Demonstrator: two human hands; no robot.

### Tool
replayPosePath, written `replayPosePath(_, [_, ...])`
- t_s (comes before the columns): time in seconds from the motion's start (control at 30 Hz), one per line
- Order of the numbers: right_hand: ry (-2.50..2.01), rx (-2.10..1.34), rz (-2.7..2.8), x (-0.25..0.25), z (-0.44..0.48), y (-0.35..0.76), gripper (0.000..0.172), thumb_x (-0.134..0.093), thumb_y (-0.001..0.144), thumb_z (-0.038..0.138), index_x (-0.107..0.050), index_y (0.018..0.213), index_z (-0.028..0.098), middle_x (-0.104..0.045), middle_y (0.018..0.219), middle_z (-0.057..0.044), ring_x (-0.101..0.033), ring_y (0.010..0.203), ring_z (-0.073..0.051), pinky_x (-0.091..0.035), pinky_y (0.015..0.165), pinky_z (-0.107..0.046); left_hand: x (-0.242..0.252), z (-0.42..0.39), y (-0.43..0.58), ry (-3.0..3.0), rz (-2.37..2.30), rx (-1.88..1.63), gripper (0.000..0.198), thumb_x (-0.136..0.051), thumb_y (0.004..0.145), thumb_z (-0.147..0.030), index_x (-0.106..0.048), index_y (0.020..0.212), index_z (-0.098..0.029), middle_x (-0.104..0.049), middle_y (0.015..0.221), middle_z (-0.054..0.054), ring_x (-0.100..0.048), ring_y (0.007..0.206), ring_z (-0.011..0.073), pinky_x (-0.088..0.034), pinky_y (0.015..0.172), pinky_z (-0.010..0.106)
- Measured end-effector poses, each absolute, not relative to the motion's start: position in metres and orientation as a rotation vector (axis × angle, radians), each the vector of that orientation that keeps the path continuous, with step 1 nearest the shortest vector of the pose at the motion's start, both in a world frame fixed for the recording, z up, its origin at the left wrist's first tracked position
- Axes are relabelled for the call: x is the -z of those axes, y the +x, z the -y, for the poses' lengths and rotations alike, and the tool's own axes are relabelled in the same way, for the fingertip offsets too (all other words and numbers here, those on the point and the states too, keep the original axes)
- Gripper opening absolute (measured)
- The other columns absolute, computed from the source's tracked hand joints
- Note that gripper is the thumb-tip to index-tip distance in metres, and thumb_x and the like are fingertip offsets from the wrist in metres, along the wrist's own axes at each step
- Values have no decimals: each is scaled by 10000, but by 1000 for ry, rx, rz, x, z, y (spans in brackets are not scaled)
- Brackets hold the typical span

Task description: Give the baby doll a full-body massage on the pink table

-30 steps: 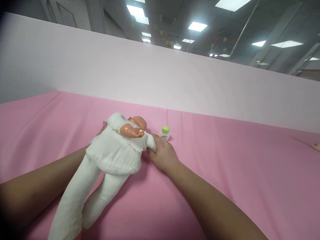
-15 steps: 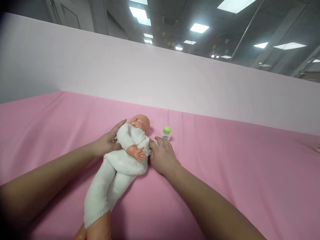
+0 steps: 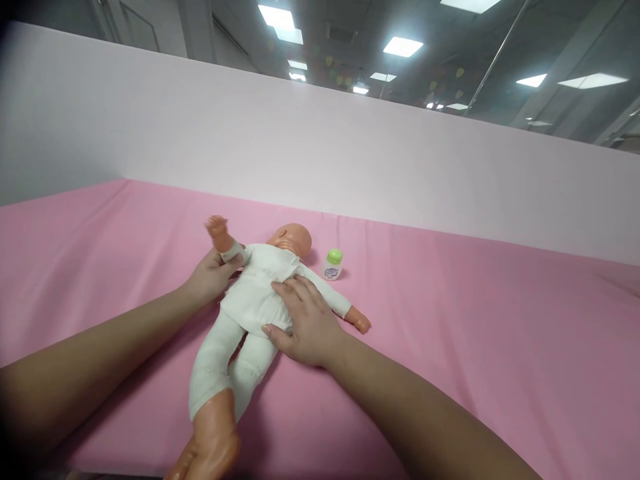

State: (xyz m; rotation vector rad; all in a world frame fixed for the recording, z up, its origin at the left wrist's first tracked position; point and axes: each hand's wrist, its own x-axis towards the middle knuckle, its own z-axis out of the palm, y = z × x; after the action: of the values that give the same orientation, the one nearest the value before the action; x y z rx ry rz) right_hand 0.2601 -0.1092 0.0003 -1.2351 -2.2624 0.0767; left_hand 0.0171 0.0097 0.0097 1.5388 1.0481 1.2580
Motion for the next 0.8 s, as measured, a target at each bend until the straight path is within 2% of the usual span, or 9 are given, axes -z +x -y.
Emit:
replayPosePath(0.13, [-1268,-65,2262,4,106,262,687,-616,954,568,-463,1555,272,-410,1609,-88,-295,1550,-337,-329,1266,-590,-10,-14,20,1090,-963,-1209,410,-730,883,-487,-590,1181,-243,-735,957,57,-699,724,207,-587,663,352])
replayPosePath(0.27, [-1262,-74,2232,6,105,262,688,-622,955,563,-461,1562,280,-405,1623,-78,-301,1554,-328,-336,1269,-581,-10,-15,19,905,-1040,-1152,453,-664,906,-598,-632,1130,-206,-734,931,96,-688,699,224,-559,585,335])
replayPosePath(0.43, [-1245,-121,2215,6,103,264,684,-643,946,552,-479,1550,278,-385,1644,-75,-302,1562,-316,-332,1275,-565,-15,-15,21,883,-1145,-1034,486,-613,915,-639,-659,1030,-170,-740,906,108,-670,684,214,-537,596,321])
replayPosePath(0.53, [-1276,-172,2209,3,103,265,673,-665,931,536,-507,1530,273,-355,1658,-90,-320,1554,-322,-363,1254,-562,-17,-13,23,956,-1193,-948,530,-627,881,-676,-682,1006,-164,-753,936,124,-683,729,235,-531,622,331])
replayPosePath(0.67, [-1277,-198,2202,0,104,263,644,-702,898,455,-548,1494,263,-343,1656,-110,-328,1550,-329,-387,1235,-558,-18,-8,21,1310,-1209,-960,574,-638,852,-707,-729,1043,-173,-765,1055,129,-710,911,294,-548,751,374])
replayPosePath(0.8, [-1198,-161,2226,-2,106,260,606,-712,860,348,-593,1443,235,-285,1692,-101,-230,1597,-331,-293,1286,-568,-24,4,17,1898,-1396,-992,542,-522,932,-694,-710,1016,-193,-741,971,100,-683,899,303,-535,798,425])
